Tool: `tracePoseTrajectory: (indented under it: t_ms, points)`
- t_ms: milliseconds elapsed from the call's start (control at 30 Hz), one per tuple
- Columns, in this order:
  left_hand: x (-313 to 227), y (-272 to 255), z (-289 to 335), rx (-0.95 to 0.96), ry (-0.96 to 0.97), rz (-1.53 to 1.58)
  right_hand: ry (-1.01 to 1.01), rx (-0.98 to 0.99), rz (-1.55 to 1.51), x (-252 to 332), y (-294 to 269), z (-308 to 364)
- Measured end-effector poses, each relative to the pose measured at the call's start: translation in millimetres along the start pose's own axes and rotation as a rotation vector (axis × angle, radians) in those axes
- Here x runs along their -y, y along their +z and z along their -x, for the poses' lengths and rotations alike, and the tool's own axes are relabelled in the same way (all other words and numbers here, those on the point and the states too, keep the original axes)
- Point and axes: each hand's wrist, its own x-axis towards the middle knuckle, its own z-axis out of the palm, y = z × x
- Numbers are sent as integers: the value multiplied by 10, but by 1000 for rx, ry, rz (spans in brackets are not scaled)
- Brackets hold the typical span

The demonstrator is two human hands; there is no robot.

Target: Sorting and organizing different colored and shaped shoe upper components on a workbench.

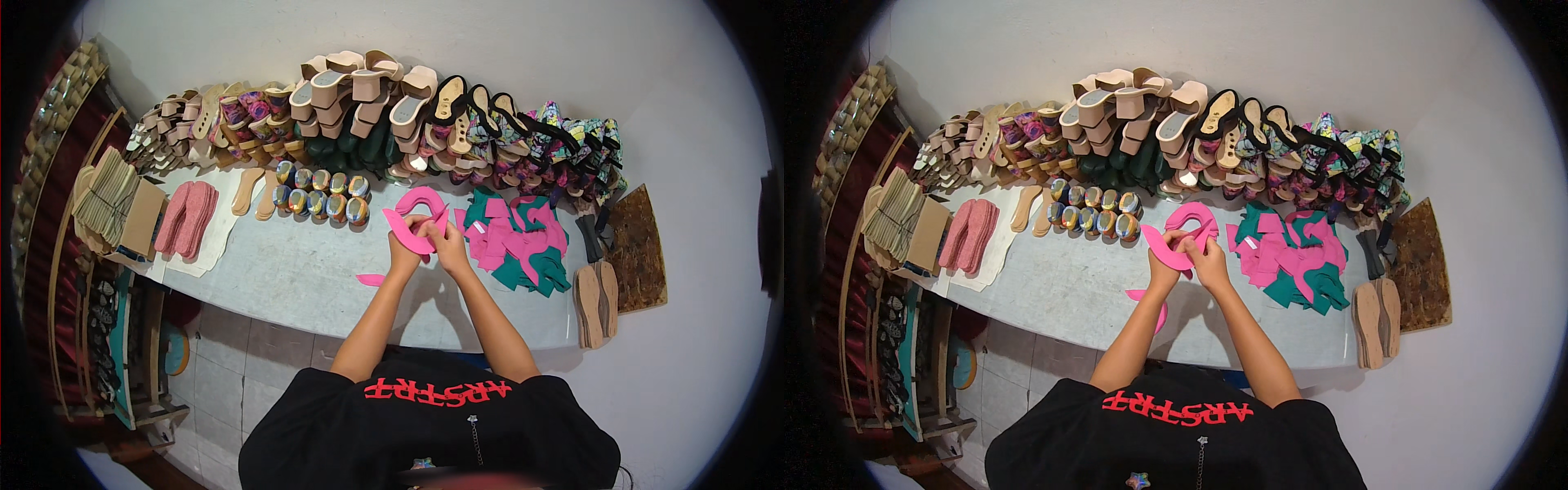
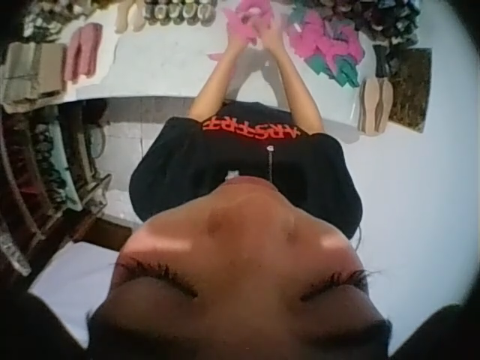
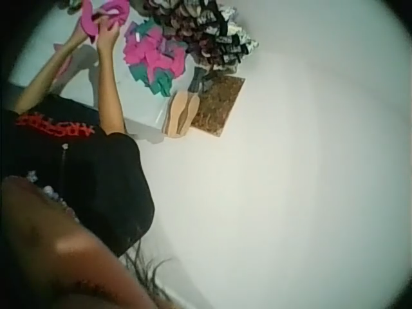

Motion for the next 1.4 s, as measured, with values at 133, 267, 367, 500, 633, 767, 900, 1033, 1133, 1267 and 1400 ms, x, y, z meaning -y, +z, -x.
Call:
tracePoseTrajectory:
  t_ms: [133, 267, 367, 500, 633, 767, 900, 1033, 1133, 1267, 1400]
  points:
    - [-74, -47, -13, -7, -57, 5, -30, 144, -40, 41, -86, -19]
    - [0, -20, -29, -19, 69, -28, -78, 103, -114, -22, -46, -36]
    - [23, -21, -38, -73, 77, 33, -82, 97, -110, 63, -6, -22]
    - [-32, -14, -35, -66, -27, 25, -39, 108, -143, 90, -27, -25]
    - [-24, 8, -34, -89, -16, 24, -58, 121, -204, 76, -29, -28]
    - [-27, 6, -49, -96, -92, 86, -48, 142, -219, 104, -40, -34]
    - [77, -6, -71, -72, -189, 265, -52, 174, -222, 134, -63, -20]
    - [-7, 21, -75, -17, -346, 423, -48, 187, -226, 87, -140, -42]
    - [-19, -4, -122, 74, -357, 392, -46, 219, -238, 9, -202, -95]
    - [-21, -47, -110, 83, -141, 215, 18, 89, -51, 42, -214, -76]
    - [-136, -46, -78, 115, -116, 92, 77, 89, -60, -5, -266, -88]
